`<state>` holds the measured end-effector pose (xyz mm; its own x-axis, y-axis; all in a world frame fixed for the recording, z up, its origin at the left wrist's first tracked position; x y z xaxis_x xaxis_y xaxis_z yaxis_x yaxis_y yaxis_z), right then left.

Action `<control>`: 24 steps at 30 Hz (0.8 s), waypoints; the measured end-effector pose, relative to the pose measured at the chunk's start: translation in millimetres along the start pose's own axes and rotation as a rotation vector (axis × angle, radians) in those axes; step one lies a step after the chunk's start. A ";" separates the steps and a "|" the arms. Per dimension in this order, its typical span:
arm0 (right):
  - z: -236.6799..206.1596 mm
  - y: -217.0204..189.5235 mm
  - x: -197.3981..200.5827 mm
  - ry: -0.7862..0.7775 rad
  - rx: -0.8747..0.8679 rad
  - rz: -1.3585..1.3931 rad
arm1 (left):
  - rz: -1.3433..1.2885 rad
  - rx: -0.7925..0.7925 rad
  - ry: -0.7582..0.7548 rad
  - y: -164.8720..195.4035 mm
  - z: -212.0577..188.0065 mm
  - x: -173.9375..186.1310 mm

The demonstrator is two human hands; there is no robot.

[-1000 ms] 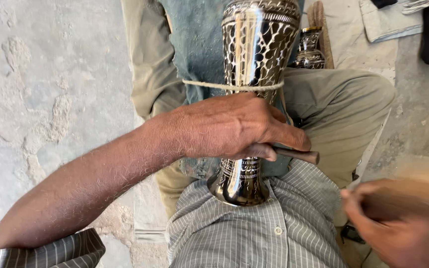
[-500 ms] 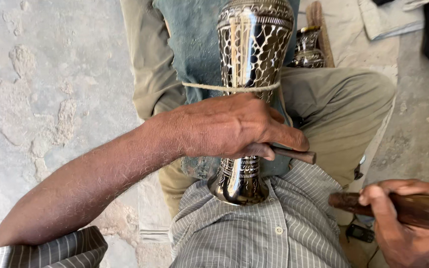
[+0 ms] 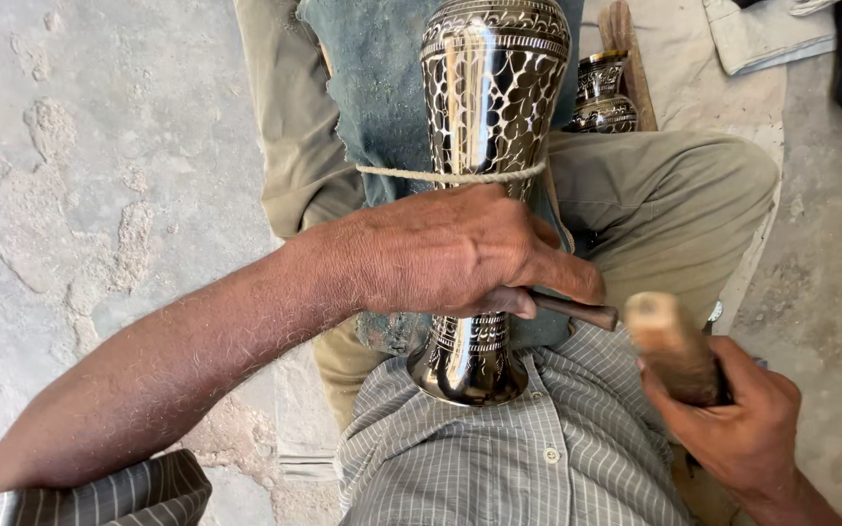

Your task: The person holds a metal vase on their lap and uses a chisel and wooden mallet to hammer decorative patterns into the surface. They repeatedly reposition the chisel and strike it with the mallet to create indentations along the vase.

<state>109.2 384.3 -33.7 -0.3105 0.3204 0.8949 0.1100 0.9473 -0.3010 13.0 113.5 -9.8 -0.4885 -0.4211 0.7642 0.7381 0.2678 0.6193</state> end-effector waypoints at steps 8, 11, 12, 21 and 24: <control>-31.0 -29.4 34.4 0.292 0.734 0.060 | -0.024 0.010 0.003 0.6 -1.9 2.4; -25.3 -24.0 40.6 0.373 0.574 0.576 | -0.020 -0.012 0.070 3.3 -2.2 8.7; -19.4 -17.0 37.3 0.389 0.470 0.727 | -0.013 -0.042 0.124 5.3 -2.6 13.0; 16.0 35.0 -10.5 0.149 0.017 0.809 | -0.028 -0.077 0.149 5.7 -0.9 11.7; 25.7 42.2 -4.8 0.150 0.004 0.959 | -0.061 -0.059 0.166 3.3 -0.6 10.9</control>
<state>91.1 423.0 -59.1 0.0333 0.9531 0.3009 0.2504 0.2836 -0.9257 10.5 109.3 0.5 -0.4536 -0.5735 0.6821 0.7378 0.1877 0.6484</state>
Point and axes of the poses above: each hand's wrist, its own z-axis towards the middle knuckle, its own x-axis out of the back of the hand, y = z × x, the point moved 7 cm from there along z, towards the middle knuckle, and after that the axes turned 11 degrees about z, right-handed, at the moved point
